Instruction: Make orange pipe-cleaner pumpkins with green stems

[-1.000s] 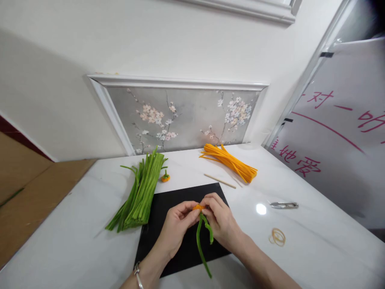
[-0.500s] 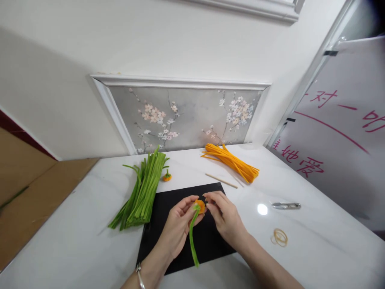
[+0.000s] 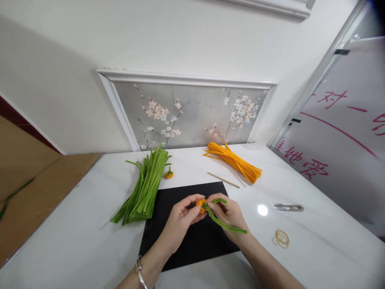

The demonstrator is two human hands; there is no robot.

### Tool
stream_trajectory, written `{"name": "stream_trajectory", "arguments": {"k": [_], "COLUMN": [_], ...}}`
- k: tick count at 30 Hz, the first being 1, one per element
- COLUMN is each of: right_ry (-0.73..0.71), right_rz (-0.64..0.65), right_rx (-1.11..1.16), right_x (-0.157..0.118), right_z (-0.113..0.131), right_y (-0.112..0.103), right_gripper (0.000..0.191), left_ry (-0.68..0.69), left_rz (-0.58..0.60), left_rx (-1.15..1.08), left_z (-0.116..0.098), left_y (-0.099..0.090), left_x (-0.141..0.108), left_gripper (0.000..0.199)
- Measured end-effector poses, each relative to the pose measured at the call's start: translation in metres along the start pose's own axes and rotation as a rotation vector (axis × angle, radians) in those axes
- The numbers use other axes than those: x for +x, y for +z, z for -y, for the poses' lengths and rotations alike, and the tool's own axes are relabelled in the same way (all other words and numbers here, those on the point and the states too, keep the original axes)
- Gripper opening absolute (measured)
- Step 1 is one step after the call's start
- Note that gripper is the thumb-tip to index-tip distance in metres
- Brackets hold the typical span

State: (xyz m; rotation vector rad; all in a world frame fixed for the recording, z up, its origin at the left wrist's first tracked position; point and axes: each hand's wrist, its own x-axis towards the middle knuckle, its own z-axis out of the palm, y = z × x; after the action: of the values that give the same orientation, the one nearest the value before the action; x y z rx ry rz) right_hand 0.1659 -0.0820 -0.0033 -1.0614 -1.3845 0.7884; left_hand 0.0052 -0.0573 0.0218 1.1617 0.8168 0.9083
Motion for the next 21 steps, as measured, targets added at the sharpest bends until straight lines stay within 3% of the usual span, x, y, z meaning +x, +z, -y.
{"name": "stream_trajectory", "arguments": {"k": [5, 8, 12, 21], "right_ry": [0.017, 0.003, -0.025, -0.045], "right_rz": [-0.014, 0.003, 0.034, -0.006], "right_rx": [0.061, 0.028, -0.052, -0.127], "right_x": [-0.001, -0.002, -0.001, 0.000], "right_z": [0.000, -0.003, -0.001, 0.005], "right_y": [0.001, 0.003, 0.003, 0.003], "right_gripper": [0.012, 0.011, 0.009, 0.006], "left_ry": [0.434, 0.556, 0.584, 0.472], "left_rz": [0.010, -0.045, -0.084, -0.092], "left_rx": [0.538, 0.692, 0.707, 0.634], "left_z": [0.003, 0.008, 0.014, 0.020], "left_y": [-0.002, -0.001, 0.001, 0.002], "left_x": [-0.004, -0.005, -0.007, -0.006], "left_gripper": [0.034, 0.030, 0.028, 0.024]}}
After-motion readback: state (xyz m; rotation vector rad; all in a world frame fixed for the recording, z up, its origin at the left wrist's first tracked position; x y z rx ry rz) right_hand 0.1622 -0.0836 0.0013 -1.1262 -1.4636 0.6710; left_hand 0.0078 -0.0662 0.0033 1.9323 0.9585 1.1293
